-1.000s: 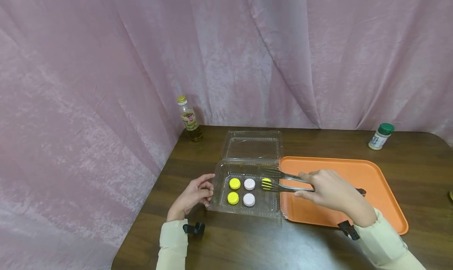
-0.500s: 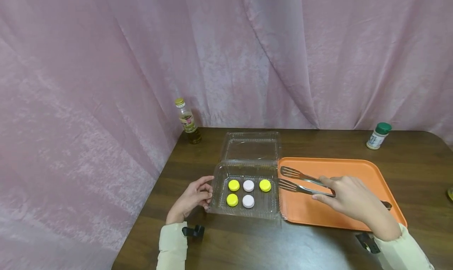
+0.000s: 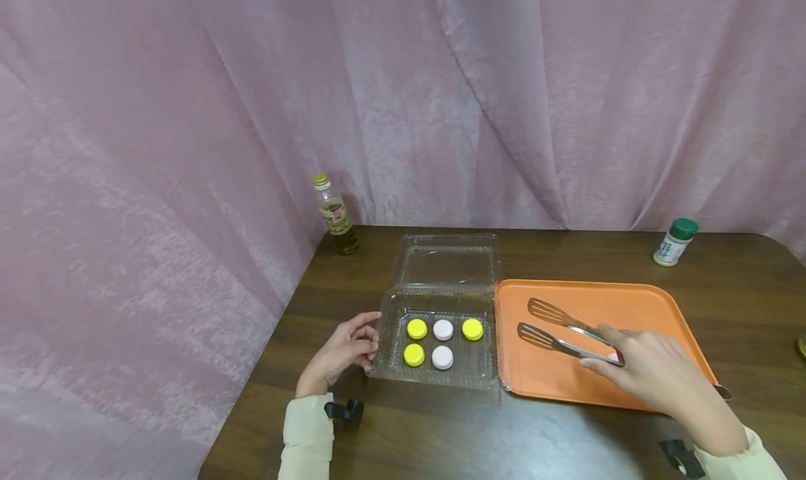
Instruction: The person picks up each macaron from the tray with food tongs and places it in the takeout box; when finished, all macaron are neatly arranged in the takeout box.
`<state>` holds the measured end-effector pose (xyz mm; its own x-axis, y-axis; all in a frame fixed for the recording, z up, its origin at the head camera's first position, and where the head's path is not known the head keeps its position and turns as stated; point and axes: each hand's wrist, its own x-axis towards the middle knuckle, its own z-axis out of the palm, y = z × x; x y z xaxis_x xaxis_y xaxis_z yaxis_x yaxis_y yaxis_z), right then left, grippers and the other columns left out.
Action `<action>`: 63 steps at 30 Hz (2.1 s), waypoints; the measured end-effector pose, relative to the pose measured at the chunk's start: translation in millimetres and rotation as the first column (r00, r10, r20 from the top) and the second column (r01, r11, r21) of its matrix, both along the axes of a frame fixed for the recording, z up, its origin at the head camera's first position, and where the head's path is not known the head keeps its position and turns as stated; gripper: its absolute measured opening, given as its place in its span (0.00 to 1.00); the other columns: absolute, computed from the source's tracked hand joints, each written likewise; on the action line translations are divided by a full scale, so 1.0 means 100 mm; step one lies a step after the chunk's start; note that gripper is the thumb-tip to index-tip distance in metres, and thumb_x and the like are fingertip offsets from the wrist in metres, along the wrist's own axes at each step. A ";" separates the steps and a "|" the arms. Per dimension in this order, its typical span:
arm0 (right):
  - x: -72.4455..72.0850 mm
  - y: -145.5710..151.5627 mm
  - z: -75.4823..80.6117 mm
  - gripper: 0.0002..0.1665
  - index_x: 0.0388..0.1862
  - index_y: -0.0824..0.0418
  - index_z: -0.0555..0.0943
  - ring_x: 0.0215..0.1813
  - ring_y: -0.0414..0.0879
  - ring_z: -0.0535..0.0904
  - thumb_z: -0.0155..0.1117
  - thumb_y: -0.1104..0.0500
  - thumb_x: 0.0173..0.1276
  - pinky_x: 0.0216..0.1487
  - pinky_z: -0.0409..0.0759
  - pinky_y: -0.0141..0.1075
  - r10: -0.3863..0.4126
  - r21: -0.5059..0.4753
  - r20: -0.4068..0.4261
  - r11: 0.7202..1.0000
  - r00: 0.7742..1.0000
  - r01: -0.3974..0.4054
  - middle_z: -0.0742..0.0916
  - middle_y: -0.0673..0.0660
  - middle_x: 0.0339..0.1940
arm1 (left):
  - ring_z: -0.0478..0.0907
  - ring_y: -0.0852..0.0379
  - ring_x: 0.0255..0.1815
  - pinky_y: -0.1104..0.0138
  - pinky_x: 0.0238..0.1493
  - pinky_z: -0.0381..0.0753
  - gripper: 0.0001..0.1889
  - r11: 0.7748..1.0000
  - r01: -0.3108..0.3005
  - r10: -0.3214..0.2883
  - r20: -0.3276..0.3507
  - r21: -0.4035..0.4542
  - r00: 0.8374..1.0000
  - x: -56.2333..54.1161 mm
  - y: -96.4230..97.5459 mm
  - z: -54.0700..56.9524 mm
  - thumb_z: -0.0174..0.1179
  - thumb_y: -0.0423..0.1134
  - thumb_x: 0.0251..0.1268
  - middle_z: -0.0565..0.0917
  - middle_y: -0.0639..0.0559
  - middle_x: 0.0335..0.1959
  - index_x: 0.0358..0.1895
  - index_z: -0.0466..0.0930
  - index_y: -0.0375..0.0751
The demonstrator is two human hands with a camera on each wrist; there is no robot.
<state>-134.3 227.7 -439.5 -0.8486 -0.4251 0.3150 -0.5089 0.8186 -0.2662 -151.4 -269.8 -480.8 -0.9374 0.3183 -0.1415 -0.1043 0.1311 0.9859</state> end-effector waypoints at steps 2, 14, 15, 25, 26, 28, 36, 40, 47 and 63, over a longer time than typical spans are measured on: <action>0.02 0.04 -0.03 0.27 0.47 0.59 0.84 0.18 0.32 0.61 0.78 0.44 0.56 0.18 0.60 0.32 -0.005 -0.002 -0.014 1.000 1.000 0.005 0.70 0.37 0.17 | 0.73 0.57 0.29 0.69 0.25 0.80 0.32 1.000 0.001 -0.001 0.001 0.002 1.000 0.00 0.00 -0.01 0.53 0.24 0.68 0.75 0.45 0.38 0.75 0.57 0.27; 0.21 0.31 -0.11 0.29 0.50 0.57 0.81 0.22 0.38 0.67 0.74 0.38 0.60 0.18 0.62 0.38 -0.135 0.062 0.062 0.989 0.989 0.132 0.73 0.42 0.21 | 0.74 0.58 0.28 0.70 0.25 0.80 0.32 1.000 0.002 -0.002 -0.002 -0.005 1.000 -0.02 0.01 -0.01 0.52 0.22 0.66 0.75 0.49 0.36 0.75 0.57 0.27; 0.23 0.33 -0.12 0.30 0.50 0.57 0.80 0.22 0.39 0.68 0.73 0.38 0.61 0.18 0.63 0.39 -0.144 0.070 0.079 0.988 0.986 0.139 0.74 0.43 0.21 | 0.74 0.58 0.28 0.70 0.25 0.80 0.33 1.000 0.002 -0.002 0.000 -0.004 1.000 -0.02 0.01 -0.01 0.51 0.21 0.66 0.75 0.50 0.36 0.75 0.57 0.27; 0.33 0.58 -0.16 0.37 0.60 0.59 0.77 0.24 0.45 0.74 0.68 0.35 0.64 0.17 0.68 0.45 -0.224 0.126 0.178 0.971 0.958 0.204 0.79 0.46 0.25 | 0.74 0.58 0.28 0.69 0.24 0.80 0.33 1.000 0.007 -0.007 -0.013 0.006 1.000 -0.03 0.01 -0.02 0.52 0.22 0.66 0.75 0.48 0.36 0.75 0.57 0.27; 0.34 0.60 -0.17 0.37 0.59 0.60 0.77 0.24 0.45 0.74 0.68 0.34 0.64 0.17 0.68 0.45 -0.232 0.134 0.184 0.969 0.955 0.209 0.77 0.46 0.23 | 0.74 0.58 0.28 0.69 0.25 0.80 0.32 1.000 0.006 -0.006 -0.012 0.006 1.000 -0.04 0.01 -0.02 0.52 0.22 0.66 0.75 0.48 0.36 0.75 0.57 0.27; 0.36 0.64 -0.17 0.37 0.57 0.62 0.77 0.23 0.45 0.72 0.68 0.34 0.64 0.17 0.67 0.45 -0.247 0.148 0.191 0.964 0.950 0.221 0.74 0.46 0.21 | 0.74 0.58 0.29 0.69 0.25 0.80 0.32 1.000 0.004 -0.004 -0.008 0.007 1.000 -0.04 0.01 -0.02 0.51 0.22 0.66 0.75 0.48 0.36 0.75 0.57 0.27; 0.47 0.79 -0.23 0.36 0.55 0.64 0.77 0.22 0.45 0.72 0.67 0.35 0.65 0.17 0.67 0.43 -0.287 0.166 0.223 0.953 0.931 0.254 0.74 0.48 0.22 | 0.74 0.58 0.28 0.70 0.25 0.80 0.32 1.000 0.012 -0.012 -0.008 0.001 1.000 -0.02 0.00 -0.01 0.52 0.24 0.69 0.75 0.46 0.37 0.75 0.57 0.28; 0.49 0.86 -0.28 0.40 0.57 0.63 0.76 0.23 0.48 0.74 0.66 0.32 0.64 0.17 0.69 0.46 -0.316 0.178 0.244 0.944 0.917 0.278 0.76 0.49 0.23 | 0.73 0.58 0.28 0.70 0.25 0.80 0.32 1.000 0.010 -0.010 -0.014 0.001 1.000 -0.02 -0.02 -0.02 0.52 0.23 0.68 0.75 0.46 0.37 0.75 0.57 0.27; 0.52 0.93 -0.31 0.43 0.56 0.68 0.77 0.23 0.52 0.77 0.65 0.31 0.64 0.17 0.70 0.47 -0.338 0.203 0.273 0.935 0.901 0.289 0.80 0.53 0.24 | 0.73 0.58 0.28 0.69 0.25 0.80 0.32 1.000 0.010 -0.010 -0.013 -0.001 1.000 -0.01 -0.04 0.02 0.53 0.24 0.68 0.75 0.47 0.37 0.75 0.57 0.27; 0.58 0.93 -0.34 0.29 0.48 0.67 0.85 0.19 0.45 0.66 0.71 0.42 0.65 0.16 0.62 0.42 -0.280 0.126 0.113 0.956 0.953 0.266 0.79 0.51 0.21 | 0.73 0.58 0.28 0.70 0.25 0.80 0.33 1.000 0.019 -0.018 -0.009 0.011 1.000 -0.01 -0.03 -0.01 0.53 0.23 0.68 0.75 0.47 0.37 0.76 0.55 0.26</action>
